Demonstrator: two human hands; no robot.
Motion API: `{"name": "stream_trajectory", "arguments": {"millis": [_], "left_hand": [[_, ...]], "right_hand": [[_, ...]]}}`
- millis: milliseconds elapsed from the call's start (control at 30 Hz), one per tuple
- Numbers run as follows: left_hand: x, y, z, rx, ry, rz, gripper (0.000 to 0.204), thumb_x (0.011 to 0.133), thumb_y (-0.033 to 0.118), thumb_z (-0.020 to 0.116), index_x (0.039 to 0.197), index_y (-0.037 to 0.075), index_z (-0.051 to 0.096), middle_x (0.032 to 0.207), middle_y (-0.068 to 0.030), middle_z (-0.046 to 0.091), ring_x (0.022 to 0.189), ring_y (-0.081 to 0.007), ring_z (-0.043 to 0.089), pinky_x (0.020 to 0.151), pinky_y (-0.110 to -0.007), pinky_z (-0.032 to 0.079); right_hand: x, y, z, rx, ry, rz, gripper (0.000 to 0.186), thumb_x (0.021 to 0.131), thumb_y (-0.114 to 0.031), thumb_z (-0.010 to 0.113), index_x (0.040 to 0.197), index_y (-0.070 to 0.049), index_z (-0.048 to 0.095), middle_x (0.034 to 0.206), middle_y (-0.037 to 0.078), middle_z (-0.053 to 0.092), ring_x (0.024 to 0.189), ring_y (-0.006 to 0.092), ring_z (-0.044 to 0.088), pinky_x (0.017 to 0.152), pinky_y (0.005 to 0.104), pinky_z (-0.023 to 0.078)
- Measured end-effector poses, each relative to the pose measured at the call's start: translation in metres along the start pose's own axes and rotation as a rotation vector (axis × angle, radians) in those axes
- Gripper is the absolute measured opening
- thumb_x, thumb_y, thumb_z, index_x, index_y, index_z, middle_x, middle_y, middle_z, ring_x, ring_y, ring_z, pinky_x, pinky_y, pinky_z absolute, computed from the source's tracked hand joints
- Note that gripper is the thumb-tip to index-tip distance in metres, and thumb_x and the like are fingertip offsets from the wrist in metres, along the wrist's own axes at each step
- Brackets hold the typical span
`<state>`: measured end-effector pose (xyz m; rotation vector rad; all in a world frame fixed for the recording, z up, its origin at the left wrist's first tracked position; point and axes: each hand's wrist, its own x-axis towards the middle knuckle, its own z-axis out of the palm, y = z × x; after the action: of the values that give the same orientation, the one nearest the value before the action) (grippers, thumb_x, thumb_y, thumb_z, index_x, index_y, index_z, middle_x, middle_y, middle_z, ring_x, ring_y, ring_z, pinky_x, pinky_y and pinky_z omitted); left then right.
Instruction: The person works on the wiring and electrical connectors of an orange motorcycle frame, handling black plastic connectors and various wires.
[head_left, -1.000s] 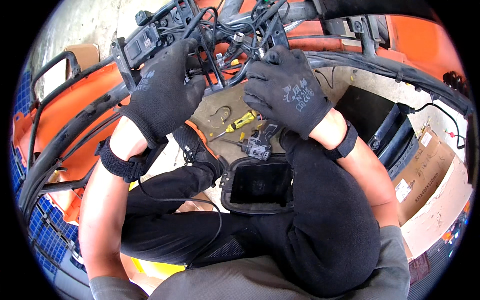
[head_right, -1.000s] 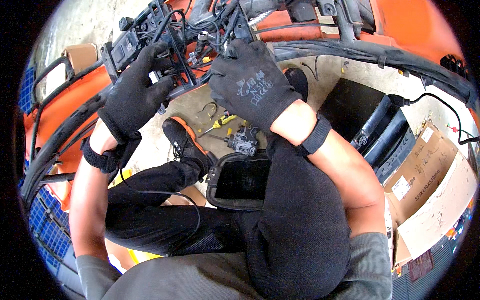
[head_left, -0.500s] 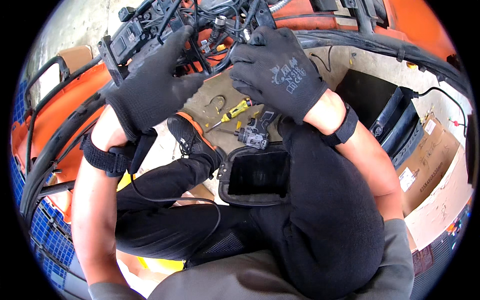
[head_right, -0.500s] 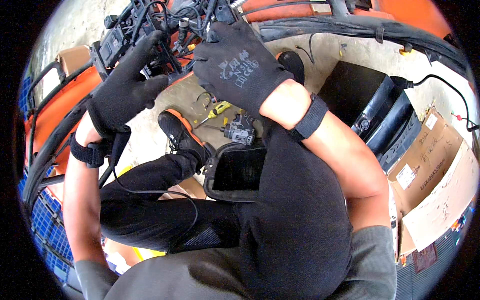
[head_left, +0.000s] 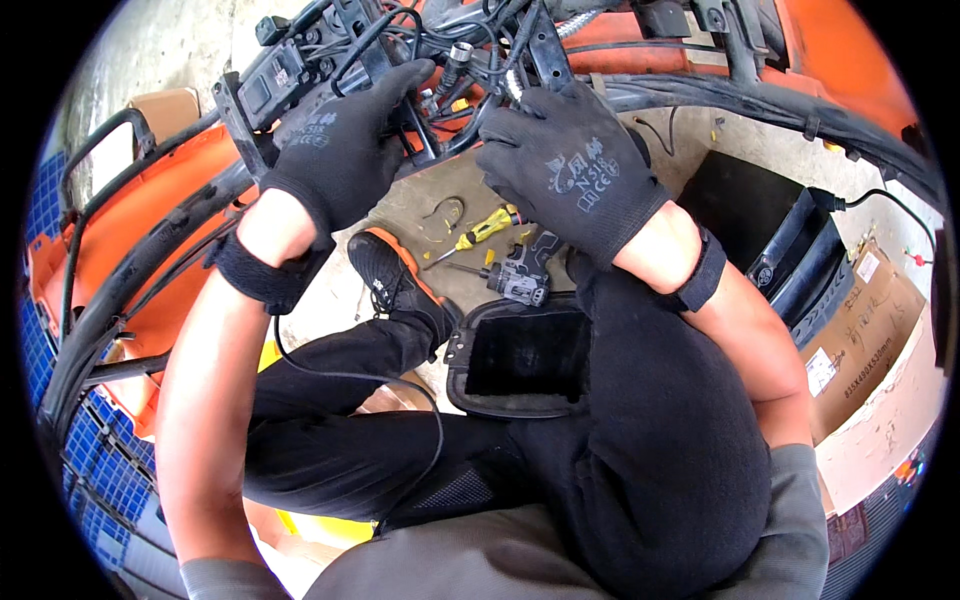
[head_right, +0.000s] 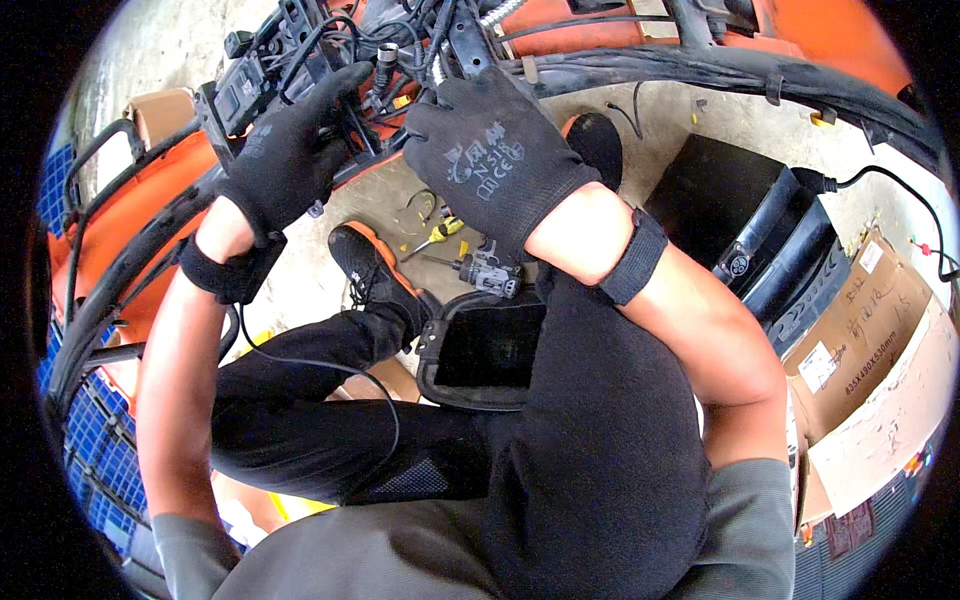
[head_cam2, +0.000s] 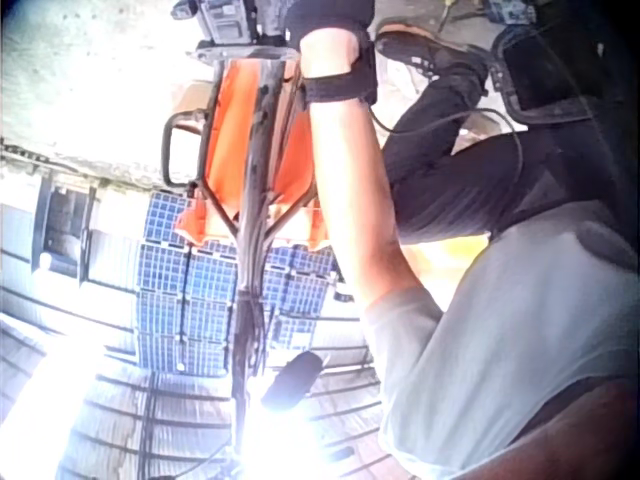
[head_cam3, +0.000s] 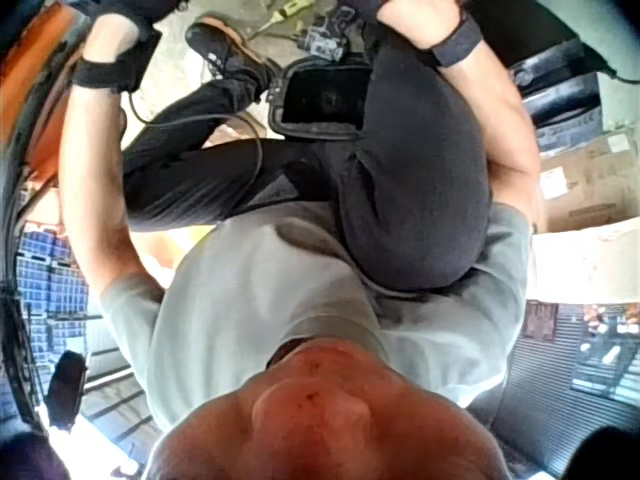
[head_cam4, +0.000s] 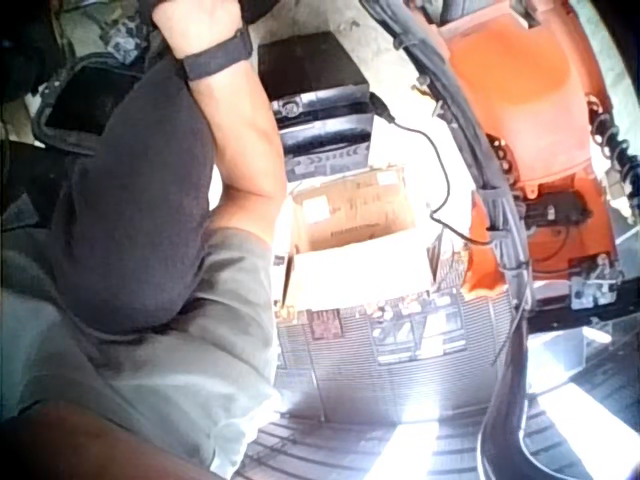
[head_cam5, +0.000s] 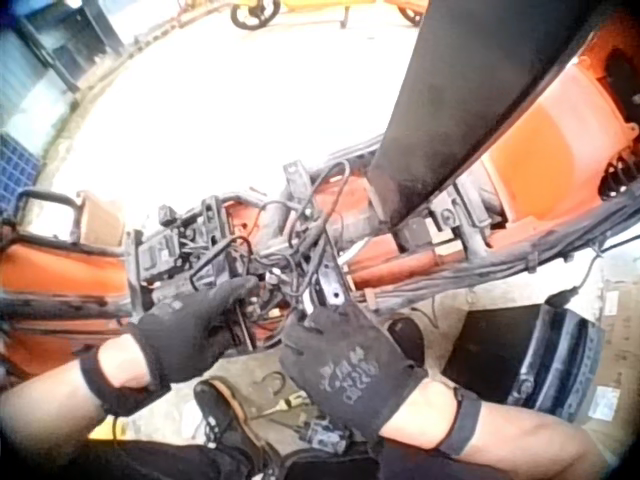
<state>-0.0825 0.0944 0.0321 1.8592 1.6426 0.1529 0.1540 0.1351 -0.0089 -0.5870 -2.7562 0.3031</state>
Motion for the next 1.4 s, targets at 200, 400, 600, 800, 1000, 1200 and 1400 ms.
{"name": "stream_trajectory", "arguments": {"millis": [200, 400, 600, 800, 1000, 1200, 1400], "left_hand": [[0.003, 0.004, 0.001, 0.033, 0.029, -0.046, 0.073, 0.077, -0.012, 0.055, 0.143, 0.016, 0.045, 0.108, -0.0201, 0.068, 0.093, -0.0329, 0.069, 0.084, -0.040, 0.054], [0.000, -0.005, -0.002, -0.249, 0.066, 0.032, 0.074, 0.078, -0.011, 0.052, 0.145, 0.018, 0.044, 0.105, -0.0111, 0.068, 0.087, -0.0202, 0.066, 0.079, -0.034, 0.053], [0.004, -0.013, 0.014, -0.384, 0.091, 0.019, 0.073, 0.079, -0.010, 0.045, 0.146, 0.020, 0.041, 0.085, -0.0036, 0.059, 0.062, -0.0093, 0.054, 0.057, -0.026, 0.048], [0.004, -0.003, 0.006, -0.473, 0.031, -0.040, 0.073, 0.077, -0.011, 0.042, 0.144, 0.016, 0.041, 0.085, -0.0041, 0.058, 0.059, -0.0102, 0.055, 0.053, -0.027, 0.048], [0.007, -0.003, 0.001, -0.416, -0.048, -0.097, 0.060, 0.079, -0.005, 0.050, 0.138, 0.009, 0.048, 0.086, -0.0039, 0.059, 0.065, -0.0093, 0.056, 0.058, -0.026, 0.049], [0.018, -0.006, 0.009, -0.316, -0.035, -0.070, 0.038, 0.084, 0.010, 0.064, 0.122, 0.004, 0.059, 0.086, -0.0030, 0.061, 0.074, -0.0086, 0.056, 0.067, -0.028, 0.049], [0.022, 0.009, 0.004, -0.382, -0.139, -0.286, 0.027, 0.089, 0.014, 0.064, 0.114, 0.003, 0.062, 0.087, -0.0018, 0.062, 0.075, -0.0079, 0.056, 0.068, -0.026, 0.049]], "right_hand": [[0.002, 0.000, -0.003, 0.001, -0.031, 0.010, 0.014, 0.076, -0.021, 0.068, 0.088, -0.014, 0.068, 0.100, 0.000, 0.061, 0.094, 0.0211, 0.059, 0.081, 0.0396, 0.046], [0.006, -0.004, -0.010, 0.062, -0.074, 0.021, 0.011, 0.076, -0.012, 0.062, 0.085, -0.011, 0.068, 0.092, 0.004, 0.061, 0.089, 0.0223, 0.062, 0.081, 0.0381, 0.049], [0.007, -0.008, -0.005, 0.000, -0.089, 0.044, 0.009, 0.078, -0.017, 0.063, 0.086, -0.013, 0.064, 0.095, 0.003, 0.062, 0.080, 0.0223, 0.066, 0.071, 0.0373, 0.051], [0.008, -0.012, -0.008, 0.029, -0.113, 0.084, 0.011, 0.078, -0.018, 0.065, 0.087, -0.012, 0.065, 0.096, 0.004, 0.062, 0.079, 0.0228, 0.066, 0.069, 0.0372, 0.052], [0.006, -0.010, -0.002, 0.077, -0.105, 0.113, 0.013, 0.079, -0.019, 0.065, 0.089, -0.010, 0.064, 0.097, 0.005, 0.061, 0.077, 0.0244, 0.066, 0.067, 0.0379, 0.052], [0.010, -0.012, -0.006, 0.167, -0.164, 0.162, 0.017, 0.082, -0.021, 0.065, 0.096, -0.010, 0.064, 0.097, 0.006, 0.061, 0.079, 0.0249, 0.066, 0.067, 0.0372, 0.052], [0.007, -0.008, -0.002, 0.181, -0.160, 0.174, 0.021, 0.083, -0.022, 0.065, 0.101, -0.010, 0.064, 0.098, 0.006, 0.061, 0.079, 0.0249, 0.066, 0.068, 0.0369, 0.052]]}}
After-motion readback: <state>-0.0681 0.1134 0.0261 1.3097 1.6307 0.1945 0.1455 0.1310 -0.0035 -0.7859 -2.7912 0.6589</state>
